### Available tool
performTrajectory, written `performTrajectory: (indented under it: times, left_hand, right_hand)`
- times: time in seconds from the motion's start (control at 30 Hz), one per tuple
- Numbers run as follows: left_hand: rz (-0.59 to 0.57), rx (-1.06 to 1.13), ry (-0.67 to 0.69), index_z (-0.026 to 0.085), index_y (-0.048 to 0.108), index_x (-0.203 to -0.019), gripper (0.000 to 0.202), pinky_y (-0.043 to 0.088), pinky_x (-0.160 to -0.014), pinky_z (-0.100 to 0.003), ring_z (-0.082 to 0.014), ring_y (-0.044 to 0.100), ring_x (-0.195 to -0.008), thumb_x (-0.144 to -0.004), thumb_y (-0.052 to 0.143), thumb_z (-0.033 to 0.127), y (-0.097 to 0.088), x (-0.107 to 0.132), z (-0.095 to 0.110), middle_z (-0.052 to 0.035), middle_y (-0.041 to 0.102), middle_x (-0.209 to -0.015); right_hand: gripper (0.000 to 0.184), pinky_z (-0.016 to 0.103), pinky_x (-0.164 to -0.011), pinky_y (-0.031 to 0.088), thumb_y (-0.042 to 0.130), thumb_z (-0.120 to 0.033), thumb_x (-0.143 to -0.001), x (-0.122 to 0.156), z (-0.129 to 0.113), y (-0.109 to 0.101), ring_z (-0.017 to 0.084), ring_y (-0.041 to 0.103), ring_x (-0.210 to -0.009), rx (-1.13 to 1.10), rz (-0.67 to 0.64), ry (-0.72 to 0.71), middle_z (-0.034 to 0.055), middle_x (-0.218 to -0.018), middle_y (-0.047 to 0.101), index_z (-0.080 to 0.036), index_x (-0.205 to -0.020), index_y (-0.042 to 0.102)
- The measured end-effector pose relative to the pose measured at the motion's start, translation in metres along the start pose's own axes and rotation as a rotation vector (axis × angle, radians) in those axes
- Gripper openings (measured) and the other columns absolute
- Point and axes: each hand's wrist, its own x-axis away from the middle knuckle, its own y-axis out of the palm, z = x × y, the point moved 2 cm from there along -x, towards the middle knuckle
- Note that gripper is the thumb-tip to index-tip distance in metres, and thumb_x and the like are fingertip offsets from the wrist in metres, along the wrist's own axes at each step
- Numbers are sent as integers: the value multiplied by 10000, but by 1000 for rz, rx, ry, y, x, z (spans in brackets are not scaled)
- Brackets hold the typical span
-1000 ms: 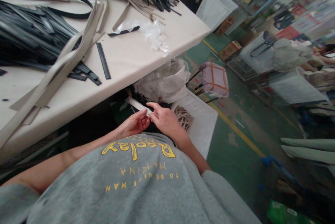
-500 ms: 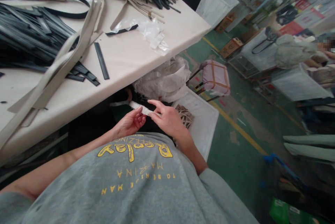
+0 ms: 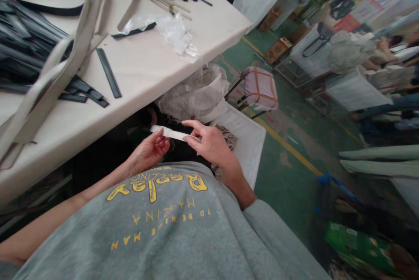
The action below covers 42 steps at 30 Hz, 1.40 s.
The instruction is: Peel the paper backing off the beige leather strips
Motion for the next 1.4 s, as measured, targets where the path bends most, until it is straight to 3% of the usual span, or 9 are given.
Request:
performTrajectory:
  times: [0.13, 0.33, 0.47, 0.6, 0.9, 1.03, 1.2, 1.3, 1.4]
  left_hand:
    - [15, 6, 15, 154, 643, -862, 149, 557, -501, -162, -88, 638, -516, -984, 565, 117, 3, 0, 1, 3, 659, -650]
    - [-48, -117, -67, 124, 637, -792, 229, 575, -556, -180, -98, 656, -545, -994, 531, 105, 8, 6, -14, -34, 671, -667]
    - [-7, -35, 5, 133, 638, -821, 237, 559, -523, -171, -85, 649, -531, -1014, 500, 118, 3, 1, -2, -2, 672, -671]
    - [1, -18, 15, 142, 637, -829, 249, 549, -502, -168, -85, 644, -525, -1024, 482, 127, 3, -1, 4, 4, 668, -669]
    - [-81, -86, -90, 126, 637, -830, 251, 568, -522, -174, -91, 646, -534, -1023, 477, 131, 12, 14, -1, -19, 655, -662]
    - [-112, -176, -94, 130, 653, -848, 272, 581, -535, -183, -97, 665, -555, -1016, 442, 92, 13, 16, -5, -29, 679, -715]
    - [-99, -259, -111, 144, 657, -814, 313, 622, -573, -245, -126, 680, -573, -968, 406, 40, 11, 16, -9, -31, 677, -703]
    - [-150, -273, -167, 148, 679, -866, 321, 661, -637, -343, -189, 734, -684, -948, 383, 52, 10, 12, -8, -75, 727, -803]
    - [-184, -286, -146, 129, 695, -1011, 315, 665, -647, -346, -210, 753, -749, -997, 381, 139, 16, -1, -5, -116, 755, -912]
  right_hand:
    - [374, 249, -757, 422, 627, -257, -948, 13, 2, -13, 134, 647, -769, 20, 40, 19, -18, -857, 737, -268, -1320, 656]
    - [359, 267, -807, 452, 576, -277, -989, -16, 0, 25, 169, 679, -899, 45, -59, 0, 22, -973, 753, -247, -1340, 639]
    - [429, 295, -923, 471, 688, -284, -920, 5, 4, 1, 190, 681, -1058, -82, -157, -205, 43, -1198, 734, -228, -1342, 638]
    - [443, 325, -976, 495, 754, -363, -872, 35, 11, -24, 204, 678, -1094, -281, -222, -380, 53, -1204, 728, -230, -1287, 675]
    - [316, 272, -850, 517, 534, -379, -1028, 9, 24, 18, 160, 672, -906, -188, 111, -399, 78, -1007, 722, -195, -1187, 735]
    - [208, 319, -1001, 499, 628, -310, -982, -13, 28, 38, 194, 637, -1148, -99, 233, -494, 118, -1231, 692, -193, -1102, 752]
    - [131, 263, -1047, 481, 615, -226, -987, -28, 36, 60, 139, 676, -1135, -223, 143, -555, 99, -1180, 742, -149, -995, 721]
    - [219, 270, -973, 515, 600, -317, -999, -20, 41, 52, 170, 706, -1045, -307, 187, -424, 105, -1044, 760, -134, -980, 719]
    - [385, 270, -870, 548, 538, -476, -1011, 10, 35, 20, 172, 722, -924, -566, 149, -377, 93, -950, 753, -140, -952, 715]
